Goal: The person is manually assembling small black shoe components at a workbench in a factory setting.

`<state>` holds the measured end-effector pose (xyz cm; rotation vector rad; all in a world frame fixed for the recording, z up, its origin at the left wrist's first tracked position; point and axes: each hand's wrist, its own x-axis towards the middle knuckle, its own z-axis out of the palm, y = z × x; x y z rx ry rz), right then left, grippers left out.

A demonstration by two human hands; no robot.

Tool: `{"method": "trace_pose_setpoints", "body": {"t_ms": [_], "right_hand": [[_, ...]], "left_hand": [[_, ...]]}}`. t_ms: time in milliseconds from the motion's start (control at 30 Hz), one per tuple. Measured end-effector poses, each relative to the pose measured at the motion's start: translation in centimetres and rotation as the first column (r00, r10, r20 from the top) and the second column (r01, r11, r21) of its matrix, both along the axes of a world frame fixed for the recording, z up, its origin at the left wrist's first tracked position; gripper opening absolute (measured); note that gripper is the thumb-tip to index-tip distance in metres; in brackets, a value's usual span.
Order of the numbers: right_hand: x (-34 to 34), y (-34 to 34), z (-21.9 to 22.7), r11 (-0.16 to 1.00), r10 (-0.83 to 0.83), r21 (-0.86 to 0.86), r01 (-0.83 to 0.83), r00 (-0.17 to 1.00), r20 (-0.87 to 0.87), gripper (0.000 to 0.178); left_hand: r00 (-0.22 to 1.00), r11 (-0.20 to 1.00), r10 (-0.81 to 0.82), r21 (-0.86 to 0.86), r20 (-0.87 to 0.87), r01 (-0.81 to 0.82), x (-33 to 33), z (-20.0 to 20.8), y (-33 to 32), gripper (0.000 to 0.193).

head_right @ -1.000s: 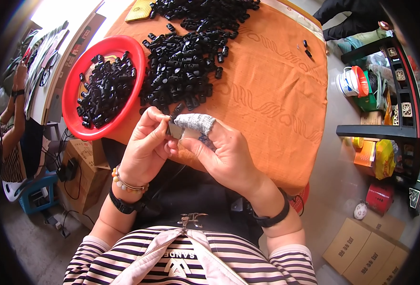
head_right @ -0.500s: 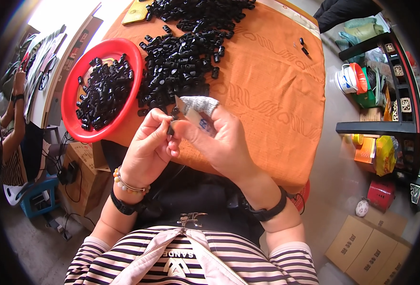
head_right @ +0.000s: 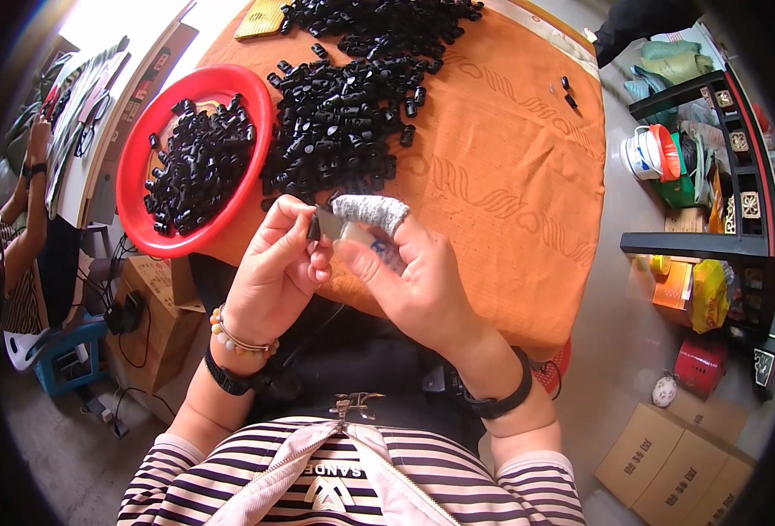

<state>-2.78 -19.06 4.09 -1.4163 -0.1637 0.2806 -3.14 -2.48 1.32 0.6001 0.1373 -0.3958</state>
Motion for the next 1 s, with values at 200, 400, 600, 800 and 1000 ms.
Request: {"method": "trace_pose_setpoints", "body": {"t_ms": [200,400,600,800,1000], "right_hand": [[-0.28,0.41,0.01,0.996,0.031,-0.083,-0.025,0.997,0.072,0.030],[-0.18,0.34,0.15,0.989,0.045,-0.143,-0.029,0.993,0.108,0.029],[-0.24,0.24,0.42,0.991,0.056,-0.129,-0.042,0.993,0.101,0.028],[-0.35,0.26,-0.27,0.998,0.056,-0.026,-0.054,0.995,0.087,0.027],[-0.49,0.46,-0.33,0.999,0.047,-0.012,-0.047,0.996,0.070,0.026]], "left_hand": [[0.999,0.999,-0.007,-0.037,0.036,0.008,0.04,-0.22,0.14,0.006],[0.999,1.000,0.002,-0.024,0.049,0.000,-0.07,-0.01,0.04,0.006],[0.998,1.000,-0.002,-0.018,0.062,0.003,-0.08,-0.05,-0.01,0.005],[0.995,1.000,0.017,0.010,0.102,-0.018,-0.14,-0.03,-0.07,0.005],[0.995,1.000,0.024,0.007,0.100,-0.024,-0.19,-0.04,-0.05,0.005]]}}
